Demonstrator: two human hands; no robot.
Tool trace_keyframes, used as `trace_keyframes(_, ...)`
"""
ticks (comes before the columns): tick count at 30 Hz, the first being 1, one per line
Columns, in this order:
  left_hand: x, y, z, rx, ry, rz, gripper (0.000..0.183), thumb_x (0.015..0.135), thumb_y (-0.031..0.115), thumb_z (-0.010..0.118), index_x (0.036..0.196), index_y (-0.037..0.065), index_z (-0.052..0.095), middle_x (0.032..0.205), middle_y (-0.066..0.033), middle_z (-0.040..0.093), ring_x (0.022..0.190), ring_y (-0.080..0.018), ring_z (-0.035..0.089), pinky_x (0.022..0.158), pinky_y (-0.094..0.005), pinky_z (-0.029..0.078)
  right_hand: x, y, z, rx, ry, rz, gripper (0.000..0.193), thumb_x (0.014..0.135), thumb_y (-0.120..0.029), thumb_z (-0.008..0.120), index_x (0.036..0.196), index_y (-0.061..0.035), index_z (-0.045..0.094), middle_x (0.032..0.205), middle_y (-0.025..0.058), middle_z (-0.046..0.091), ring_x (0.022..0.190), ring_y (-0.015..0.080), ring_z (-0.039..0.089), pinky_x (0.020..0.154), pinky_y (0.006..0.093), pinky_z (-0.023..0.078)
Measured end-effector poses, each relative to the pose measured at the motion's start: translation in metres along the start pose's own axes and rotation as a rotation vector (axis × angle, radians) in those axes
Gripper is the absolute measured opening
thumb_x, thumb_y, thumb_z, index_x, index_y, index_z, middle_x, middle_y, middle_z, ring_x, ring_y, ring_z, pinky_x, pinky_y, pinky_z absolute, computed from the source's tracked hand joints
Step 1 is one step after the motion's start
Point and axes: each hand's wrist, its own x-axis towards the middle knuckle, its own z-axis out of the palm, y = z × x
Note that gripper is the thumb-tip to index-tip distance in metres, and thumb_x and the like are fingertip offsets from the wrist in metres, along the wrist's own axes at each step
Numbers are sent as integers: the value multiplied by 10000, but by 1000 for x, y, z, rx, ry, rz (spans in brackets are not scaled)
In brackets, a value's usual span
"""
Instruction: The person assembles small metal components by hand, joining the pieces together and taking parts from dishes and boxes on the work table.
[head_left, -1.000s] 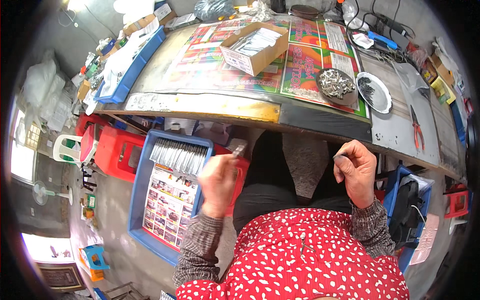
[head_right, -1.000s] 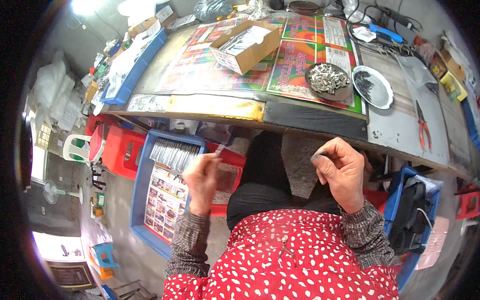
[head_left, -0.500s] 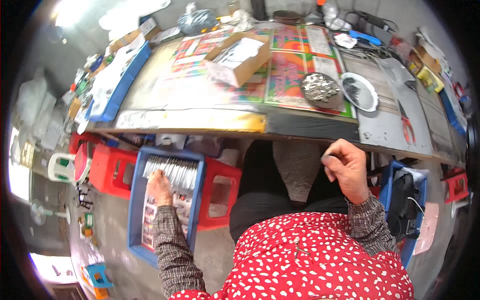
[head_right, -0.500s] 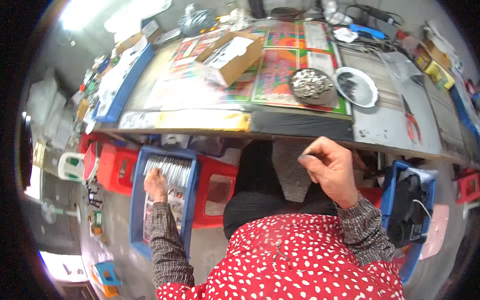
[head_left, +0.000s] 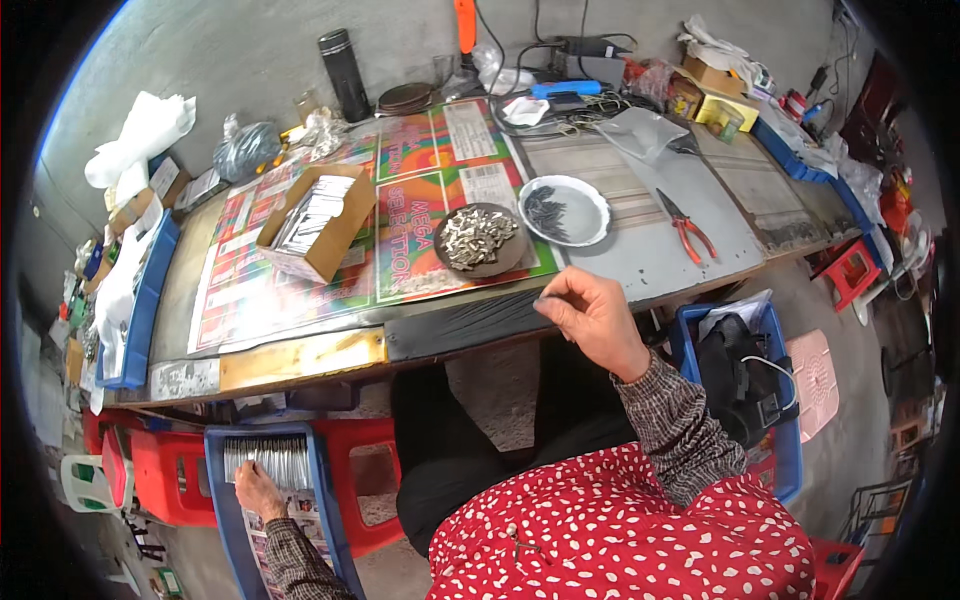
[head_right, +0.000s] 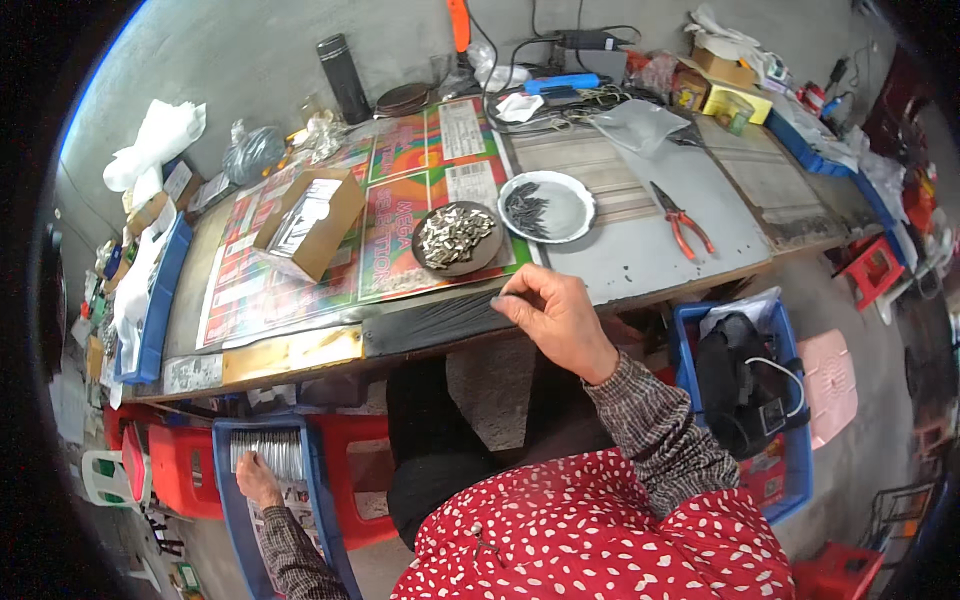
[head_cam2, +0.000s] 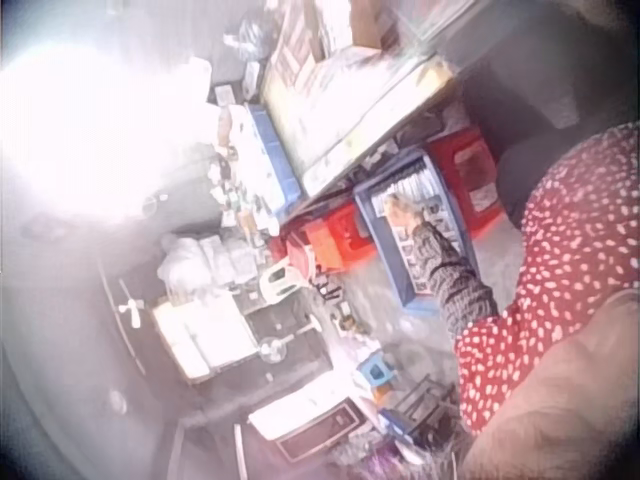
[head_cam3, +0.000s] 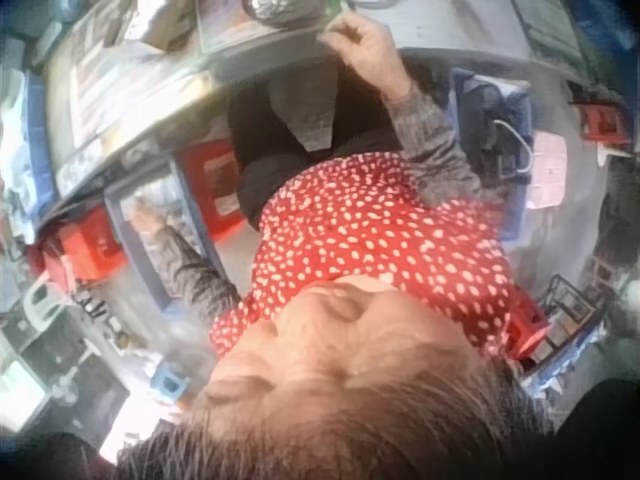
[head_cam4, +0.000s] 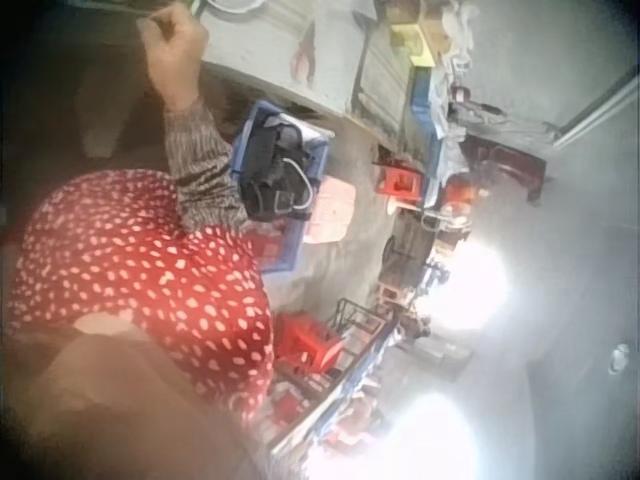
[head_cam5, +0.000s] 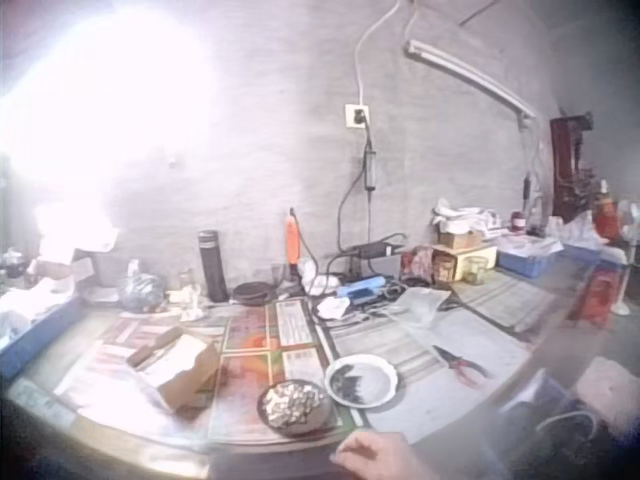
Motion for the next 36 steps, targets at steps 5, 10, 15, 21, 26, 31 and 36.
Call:
trace_keyframes(5, 2, 1, 1, 20, 1, -42, 58, 785, 103, 611, 820, 63, 588, 795, -126, 562, 719, -336, 575, 595, -425, 450, 25, 18, -29, -329, 192, -232, 109, 772, -58, 632, 805, 33, 580, 672, 103, 581, 562, 155, 535, 528, 282, 412)
trace_keyframes(10, 4, 5, -7, 56, -30, -36, 74, 789, 102, 608, 841, 55, 585, 820, -120, 569, 743, -334, 578, 620, -422, 455, 50, 20, -48, -575, 248, -324, 114, 731, -81, 620, 785, 13, 587, 762, 121, 583, 718, 305, 560, 635, 368, 429)
trace_keyframes(15, 15, 12, -14, 0, 16, 13, 77, 813, 91, 587, 888, 75, 600, 845, -111, 569, 748, -322, 577, 610, -406, 447, 72, 33, -54, -833, 165, -413, 94, 714, -92, 612, 774, -21, 597, 755, 111, 555, 797, 292, 532, 709, 403, 419)
trace_keyframes(21, 43, 82, -63, -185, 55, 128, 66, 840, 93, 568, 888, 60, 599, 845, -113, 574, 752, -319, 587, 603, -390, 450, 90, 52, -55, -906, 115, -407, 95, 713, -106, 606, 767, -29, 602, 752, 113, 555, 801, 294, 521, 720, 402, 420)
trace_keyframes(26, 64, 133, -91, -277, 102, 236, 68, 837, 86, 573, 887, 57, 608, 844, -117, 584, 727, -327, 584, 605, -377, 462, 93, 51, -53, -934, 70, -333, 130, 730, -131, 592, 786, -15, 609, 772, 113, 569, 823, 292, 530, 730, 393, 420)
trace_keyframes(31, 99, 180, -105, -307, 195, 385, 38, 800, 72, 607, 837, 62, 613, 793, -107, 585, 682, -306, 591, 562, -373, 460, 93, 53, -58, -966, 82, -347, 92, 710, -102, 602, 743, -18, 585, 758, 133, 564, 821, 313, 546, 722, 428, 430)
trace_keyframes(36, 139, 217, -120, -355, 236, 507, 44, 784, 77, 620, 826, 88, 612, 806, -84, 591, 682, -302, 593, 547, -372, 454, 94, 50, -52, -1050, 95, -346, 100, 715, -96, 574, 702, -5, 535, 740, 148, 551, 812, 321, 549, 724, 431, 430)
